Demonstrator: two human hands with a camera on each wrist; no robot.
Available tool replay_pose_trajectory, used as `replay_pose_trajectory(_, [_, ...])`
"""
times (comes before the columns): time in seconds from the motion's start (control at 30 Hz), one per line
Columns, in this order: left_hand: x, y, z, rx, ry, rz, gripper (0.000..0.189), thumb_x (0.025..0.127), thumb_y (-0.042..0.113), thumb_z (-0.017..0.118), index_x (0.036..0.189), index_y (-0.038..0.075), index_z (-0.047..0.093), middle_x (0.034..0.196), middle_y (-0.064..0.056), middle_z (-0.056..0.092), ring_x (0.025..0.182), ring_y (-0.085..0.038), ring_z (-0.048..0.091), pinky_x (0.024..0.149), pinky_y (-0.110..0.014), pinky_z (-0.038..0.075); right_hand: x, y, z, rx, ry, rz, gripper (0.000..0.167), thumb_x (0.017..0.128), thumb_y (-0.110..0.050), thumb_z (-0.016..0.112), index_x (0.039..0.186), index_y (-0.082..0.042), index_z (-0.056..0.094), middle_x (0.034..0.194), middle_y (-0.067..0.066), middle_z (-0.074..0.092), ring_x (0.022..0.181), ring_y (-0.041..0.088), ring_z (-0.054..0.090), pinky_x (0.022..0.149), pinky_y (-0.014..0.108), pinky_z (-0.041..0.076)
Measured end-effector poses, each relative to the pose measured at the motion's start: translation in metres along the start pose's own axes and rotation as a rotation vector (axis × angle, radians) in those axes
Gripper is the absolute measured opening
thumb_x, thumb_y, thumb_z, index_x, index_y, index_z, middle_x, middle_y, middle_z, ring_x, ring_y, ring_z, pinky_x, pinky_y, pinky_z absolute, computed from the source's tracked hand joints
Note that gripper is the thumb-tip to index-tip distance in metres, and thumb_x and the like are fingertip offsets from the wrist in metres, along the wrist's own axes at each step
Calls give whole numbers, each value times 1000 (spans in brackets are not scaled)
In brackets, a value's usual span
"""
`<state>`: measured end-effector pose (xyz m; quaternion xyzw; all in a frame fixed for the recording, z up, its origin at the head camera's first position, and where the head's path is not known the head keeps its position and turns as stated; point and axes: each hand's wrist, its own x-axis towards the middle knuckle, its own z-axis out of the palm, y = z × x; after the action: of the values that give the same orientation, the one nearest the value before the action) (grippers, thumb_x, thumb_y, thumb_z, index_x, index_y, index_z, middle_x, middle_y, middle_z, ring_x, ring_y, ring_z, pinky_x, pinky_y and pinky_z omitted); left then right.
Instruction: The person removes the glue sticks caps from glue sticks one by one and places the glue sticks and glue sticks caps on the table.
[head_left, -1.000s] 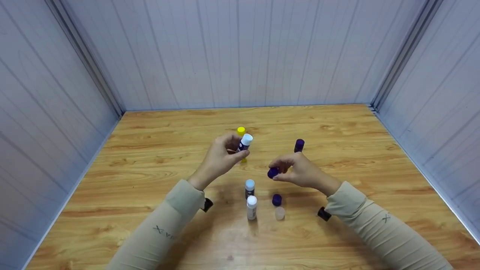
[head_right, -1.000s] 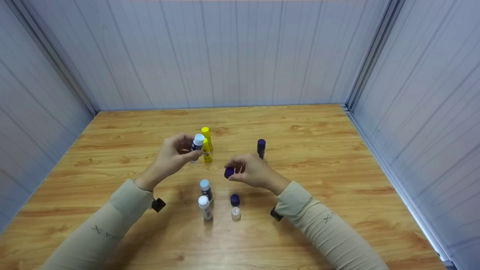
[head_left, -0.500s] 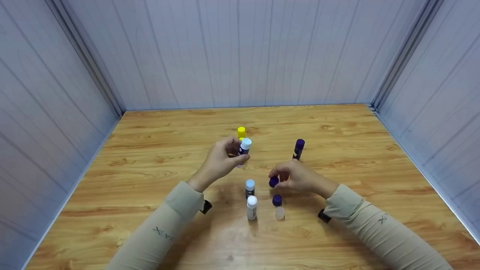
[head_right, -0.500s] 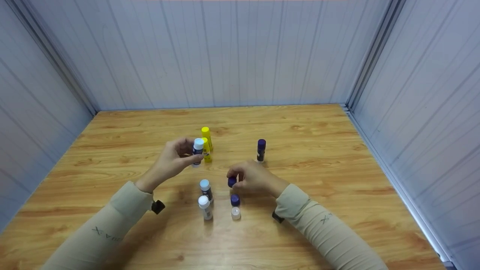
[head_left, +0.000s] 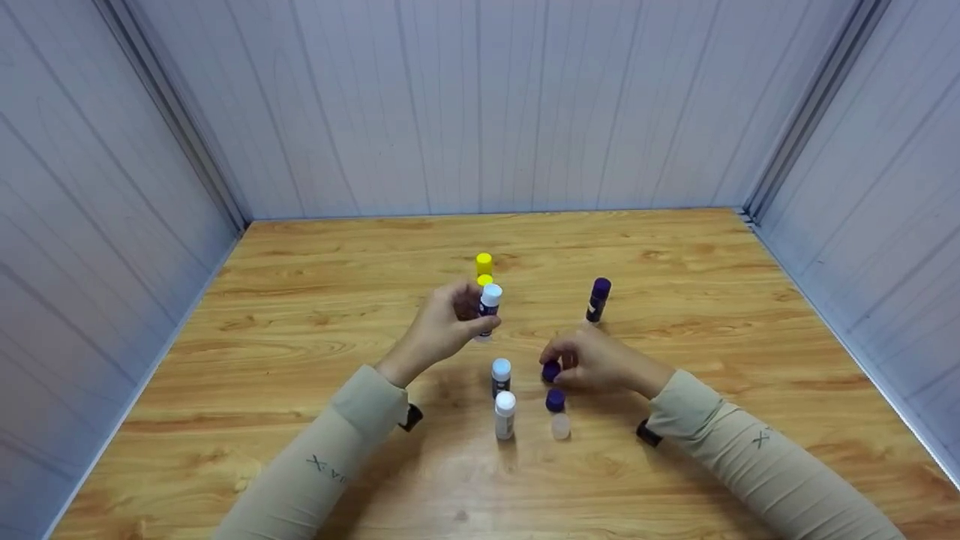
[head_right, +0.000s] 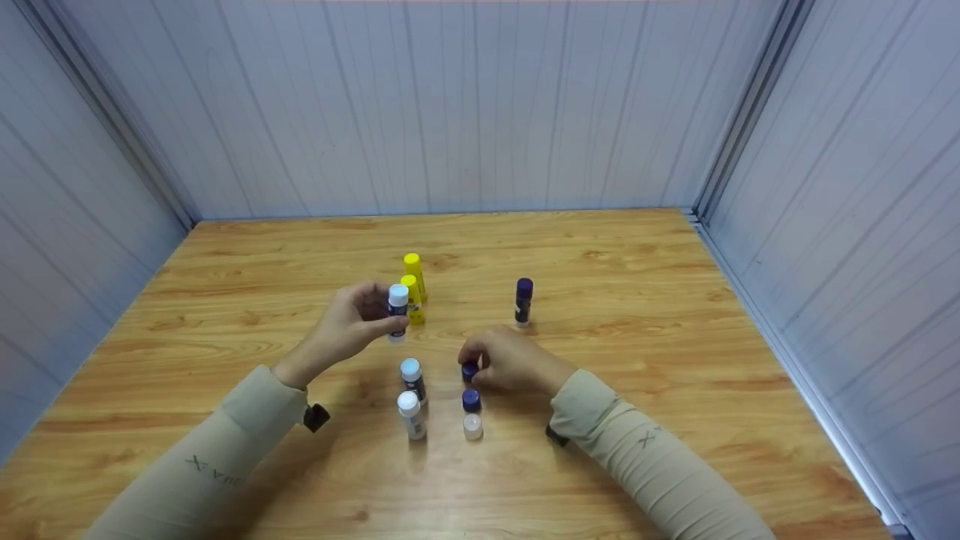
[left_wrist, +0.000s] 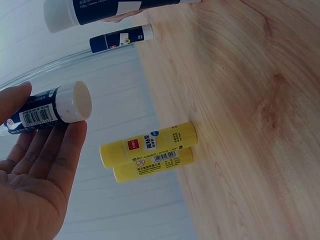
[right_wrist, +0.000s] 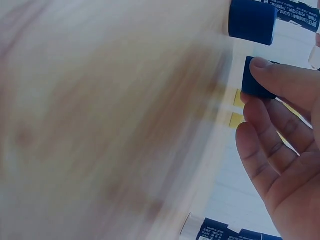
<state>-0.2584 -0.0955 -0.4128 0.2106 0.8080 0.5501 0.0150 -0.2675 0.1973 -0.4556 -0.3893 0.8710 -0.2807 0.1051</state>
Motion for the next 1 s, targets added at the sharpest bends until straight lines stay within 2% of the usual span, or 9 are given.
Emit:
replay_pose_trajectory(0.2, [0, -2, 0, -10, -10, 15, 24, 99, 5, 80, 119, 1, 68, 110, -12, 79, 93, -19, 75, 84, -35, 66, 0, 3, 2, -5, -7, 14, 26, 91, 0, 82, 116, -1, 80, 99, 8, 80, 81, 7, 67, 73, 23, 57])
replay_pose_trajectory(0.4, [0, -2, 1, 4, -16, 11, 25, 99, 5, 80, 120, 1, 68, 115, -20, 78, 96, -20, 76, 86, -36, 67, -1, 2, 3, 3, -21, 54, 26, 91, 1, 82, 117, -2, 80, 102, 7, 80, 83, 7, 68, 75, 23, 58])
replay_pose_trajectory(0.63, [0, -3, 3, -1, -13, -17, 24, 98, 6, 82, 118, 3, 68, 112, -10, 79, 97, -19, 75, 87, -35, 66, -1, 2, 4, -13, -29, 71, 24, 92, -1, 83, 116, -4, 81, 103, 7, 80, 86, 9, 70, 77, 26, 60])
replay_pose_trajectory(0.83, [0, -5, 4, -8, -21, -21, 23, 98, 7, 81, 117, 3, 67, 111, -11, 79, 98, -20, 75, 88, -36, 66, -1, 1, 3, -21, -38, 89, 25, 92, -3, 84, 116, -5, 80, 102, 6, 80, 87, 10, 70, 78, 27, 61])
replay_pose_trajectory(1.0, [0, -6, 5, 26, -27, -22, 22, 98, 10, 82, 118, 5, 72, 110, -8, 78, 99, -20, 74, 90, -37, 65, 0, 1, 3, -9, -42, 106, 25, 92, -2, 84, 116, -5, 80, 103, 5, 80, 87, 10, 70, 79, 28, 61])
